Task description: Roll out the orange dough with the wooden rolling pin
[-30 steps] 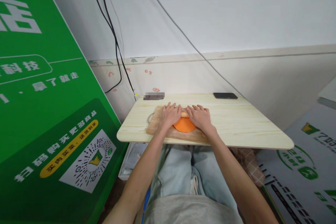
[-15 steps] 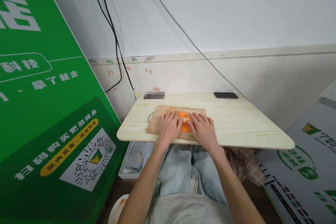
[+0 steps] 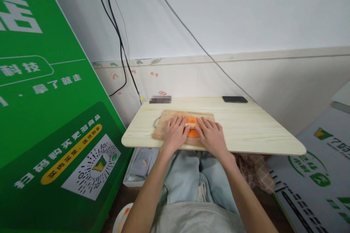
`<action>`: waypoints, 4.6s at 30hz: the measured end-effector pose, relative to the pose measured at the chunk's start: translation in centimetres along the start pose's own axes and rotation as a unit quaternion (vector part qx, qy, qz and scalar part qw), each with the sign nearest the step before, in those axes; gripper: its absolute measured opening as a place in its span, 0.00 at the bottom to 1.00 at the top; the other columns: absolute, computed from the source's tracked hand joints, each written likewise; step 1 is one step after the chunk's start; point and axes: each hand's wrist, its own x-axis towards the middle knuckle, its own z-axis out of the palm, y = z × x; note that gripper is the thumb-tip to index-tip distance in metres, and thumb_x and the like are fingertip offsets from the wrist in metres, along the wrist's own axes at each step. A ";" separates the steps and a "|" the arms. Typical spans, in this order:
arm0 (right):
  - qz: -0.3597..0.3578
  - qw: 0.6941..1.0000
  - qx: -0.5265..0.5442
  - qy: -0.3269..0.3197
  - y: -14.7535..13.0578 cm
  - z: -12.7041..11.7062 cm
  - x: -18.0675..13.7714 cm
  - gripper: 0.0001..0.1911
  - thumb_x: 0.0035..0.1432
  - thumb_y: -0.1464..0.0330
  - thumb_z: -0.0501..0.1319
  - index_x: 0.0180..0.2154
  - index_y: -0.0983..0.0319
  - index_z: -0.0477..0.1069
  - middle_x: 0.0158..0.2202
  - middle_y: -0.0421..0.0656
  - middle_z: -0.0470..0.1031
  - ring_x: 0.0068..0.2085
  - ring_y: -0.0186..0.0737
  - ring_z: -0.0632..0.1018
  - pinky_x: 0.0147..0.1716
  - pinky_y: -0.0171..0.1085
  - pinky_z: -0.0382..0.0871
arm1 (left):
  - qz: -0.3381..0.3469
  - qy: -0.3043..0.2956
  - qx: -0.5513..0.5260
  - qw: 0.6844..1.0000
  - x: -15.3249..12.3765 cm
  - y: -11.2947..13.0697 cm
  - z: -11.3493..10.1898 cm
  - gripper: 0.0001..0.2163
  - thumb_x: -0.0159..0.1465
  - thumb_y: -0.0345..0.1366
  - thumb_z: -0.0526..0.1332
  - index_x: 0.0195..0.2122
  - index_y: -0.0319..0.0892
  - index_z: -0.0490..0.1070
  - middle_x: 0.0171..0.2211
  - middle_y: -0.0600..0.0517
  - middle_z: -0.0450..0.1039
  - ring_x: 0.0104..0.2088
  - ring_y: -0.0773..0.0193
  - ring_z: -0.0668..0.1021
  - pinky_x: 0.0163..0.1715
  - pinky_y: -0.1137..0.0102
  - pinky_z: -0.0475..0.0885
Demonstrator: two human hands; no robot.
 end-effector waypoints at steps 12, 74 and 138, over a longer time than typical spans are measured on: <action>0.026 0.995 -0.050 -0.085 0.9 -0.4 7.8 0.29 0.84 0.55 0.42 0.68 0.53 0.76 0.69 0.48 0.79 0.72 0.57 0.71 0.65 0.55 0.64 | -0.034 -0.097 0.029 0.994 8.4 -1.3 0.5 0.28 0.83 0.50 0.43 0.75 0.49 0.70 0.77 0.46 0.67 0.79 0.43 0.62 0.77 0.40 0.57; -0.014 0.996 0.011 0.090 -2.9 -0.6 -6.0 0.31 0.82 0.61 0.43 0.74 0.61 0.70 0.74 0.51 0.72 0.75 0.52 0.70 0.75 0.54 0.54 | 0.021 0.030 0.000 0.999 -4.8 0.5 -1.2 0.23 0.83 0.45 0.48 0.75 0.52 0.69 0.76 0.50 0.69 0.78 0.52 0.66 0.80 0.47 0.57; -0.024 0.999 0.002 0.046 1.1 0.3 -0.1 0.32 0.83 0.58 0.40 0.72 0.58 0.73 0.73 0.52 0.74 0.72 0.54 0.72 0.69 0.53 0.61 | 0.021 -0.017 0.002 1.000 0.6 0.5 -0.6 0.25 0.84 0.46 0.45 0.71 0.44 0.72 0.74 0.44 0.71 0.74 0.53 0.71 0.75 0.53 0.63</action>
